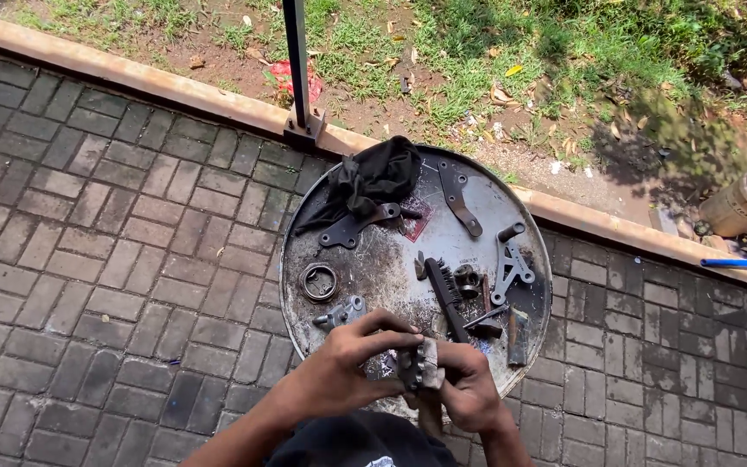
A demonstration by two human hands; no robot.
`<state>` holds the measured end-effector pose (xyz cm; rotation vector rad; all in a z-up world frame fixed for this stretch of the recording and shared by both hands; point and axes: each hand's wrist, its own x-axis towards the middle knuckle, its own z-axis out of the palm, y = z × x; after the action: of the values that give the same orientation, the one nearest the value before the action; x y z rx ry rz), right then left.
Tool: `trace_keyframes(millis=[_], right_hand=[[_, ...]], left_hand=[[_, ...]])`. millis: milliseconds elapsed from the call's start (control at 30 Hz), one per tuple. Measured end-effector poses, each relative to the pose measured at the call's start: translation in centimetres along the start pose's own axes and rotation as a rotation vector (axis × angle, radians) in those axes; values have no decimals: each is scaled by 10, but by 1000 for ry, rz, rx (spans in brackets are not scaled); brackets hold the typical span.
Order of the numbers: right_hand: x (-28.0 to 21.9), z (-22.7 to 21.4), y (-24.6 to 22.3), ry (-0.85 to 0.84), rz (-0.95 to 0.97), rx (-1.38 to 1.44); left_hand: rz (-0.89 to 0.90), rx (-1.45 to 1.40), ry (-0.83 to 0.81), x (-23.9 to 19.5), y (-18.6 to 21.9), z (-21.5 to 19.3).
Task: The person cleans a small metal mechanical part using a cloth and a wire brush. They wipe the part with the cloth, then scrub it with the brush, and repeat the process to remove dirt and grime.
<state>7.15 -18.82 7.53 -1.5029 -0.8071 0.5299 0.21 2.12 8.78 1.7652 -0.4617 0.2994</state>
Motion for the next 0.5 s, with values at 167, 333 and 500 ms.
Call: trace_keyframes(millis=[167,333,500], right_hand=[[-33,-7,84,137,202,429],[-89,-8,166,447,454,814],[-89,-4,158,358,503,1698]], left_hand=[[13,89,-80,4,-7,4],[113,154,-96,3,-14,18],[192,473,-257,-3,-28,24]])
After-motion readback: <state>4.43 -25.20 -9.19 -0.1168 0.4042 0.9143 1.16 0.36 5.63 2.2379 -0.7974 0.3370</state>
